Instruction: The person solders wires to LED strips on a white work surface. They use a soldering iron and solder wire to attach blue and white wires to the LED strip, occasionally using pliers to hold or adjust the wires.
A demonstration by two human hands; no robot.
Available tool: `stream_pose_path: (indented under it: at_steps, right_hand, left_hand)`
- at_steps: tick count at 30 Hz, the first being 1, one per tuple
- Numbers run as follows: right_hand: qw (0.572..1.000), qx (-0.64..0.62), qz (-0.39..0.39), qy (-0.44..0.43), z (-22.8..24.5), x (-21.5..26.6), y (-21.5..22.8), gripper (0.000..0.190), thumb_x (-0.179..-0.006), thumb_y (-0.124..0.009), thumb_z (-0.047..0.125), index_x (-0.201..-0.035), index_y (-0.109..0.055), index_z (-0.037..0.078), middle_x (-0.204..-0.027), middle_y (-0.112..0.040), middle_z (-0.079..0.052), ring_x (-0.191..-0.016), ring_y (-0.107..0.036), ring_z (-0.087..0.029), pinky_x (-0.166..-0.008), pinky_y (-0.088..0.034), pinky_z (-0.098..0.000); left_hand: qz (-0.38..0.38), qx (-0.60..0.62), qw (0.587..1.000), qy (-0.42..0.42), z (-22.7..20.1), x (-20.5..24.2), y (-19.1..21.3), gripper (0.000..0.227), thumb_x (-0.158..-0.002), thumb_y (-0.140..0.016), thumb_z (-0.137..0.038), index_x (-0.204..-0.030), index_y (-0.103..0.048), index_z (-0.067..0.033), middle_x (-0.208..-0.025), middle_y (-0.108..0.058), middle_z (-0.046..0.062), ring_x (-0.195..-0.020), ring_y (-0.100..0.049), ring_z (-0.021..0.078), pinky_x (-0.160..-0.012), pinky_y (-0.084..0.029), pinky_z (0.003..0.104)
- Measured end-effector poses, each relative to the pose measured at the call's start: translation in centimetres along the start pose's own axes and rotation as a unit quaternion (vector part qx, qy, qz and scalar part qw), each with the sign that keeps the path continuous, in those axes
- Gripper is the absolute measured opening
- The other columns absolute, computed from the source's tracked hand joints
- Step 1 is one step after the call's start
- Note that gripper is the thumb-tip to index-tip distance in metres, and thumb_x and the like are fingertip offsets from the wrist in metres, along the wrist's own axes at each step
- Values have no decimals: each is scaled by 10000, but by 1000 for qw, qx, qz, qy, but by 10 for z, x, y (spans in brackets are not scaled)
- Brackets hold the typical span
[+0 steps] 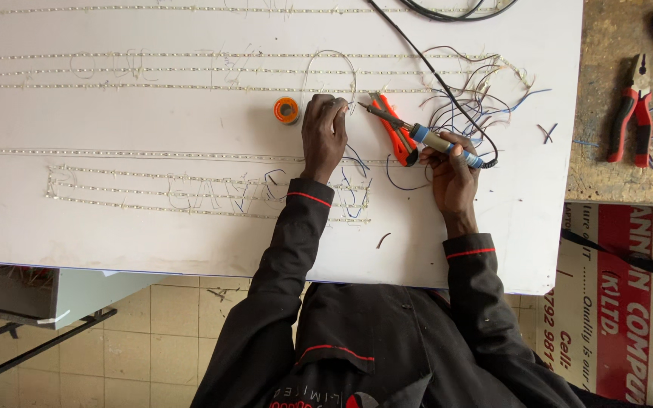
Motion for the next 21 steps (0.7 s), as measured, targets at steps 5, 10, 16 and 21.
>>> stream_pose_path:
  at_steps: [5, 10, 16, 21]
  right_hand:
    - [1000, 8, 12, 6, 1, -1, -4, 474, -1153, -616, 391, -1450, -642, 23, -1047, -783, -298, -1011, -845, -329, -890, -711, -377]
    - [1000, 9, 23, 7, 0, -1, -3, 463, -1156, -618, 372, -1456, -640, 18, -1052, -783, -302, -1014, -848, -339, -882, -712, -376]
    - [1000, 11, 24, 8, 4, -3, -9, 461, -1144, -647, 376, -1448, -650, 29, -1049, -794, -284, -1010, -850, -327, -880, -716, -371]
    - [1000, 12, 24, 5, 2, -1, -5, 458, -1151, -631, 333, -1454, -644, -10, -1051, -794, -312, -1013, -850, -338, -886, -713, -380]
  left_hand:
    - [-2, -15, 1000, -11, -8, -5, 6, 58, -1112, -685, -95, -1082, -727, -122, -984, -566, 21, -866, -645, 296, -789, -548, 410]
    - [0, -26, 1000, -16, -13, -8, 9, 77, -1123, -674, -113, -1061, -719, -125, -984, -558, 17, -843, -623, 279, -796, -541, 408]
    - [8, -22, 1000, -7, -12, -10, 7, 93, -1126, -674, -111, -1044, -719, -112, -989, -562, 18, -820, -601, 294, -778, -535, 416]
    - [3, -21, 1000, -11, -5, -1, 3, 72, -1107, -700, -115, -1056, -749, -130, -1003, -582, 22, -870, -637, 292, -791, -556, 405]
Point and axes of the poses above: each hand's wrist, its own x-axis away from the middle knuckle, its own y-axis out of the back of the hand, z = x × y, the point moved 1 cm from there along -x, towards the middle knuckle
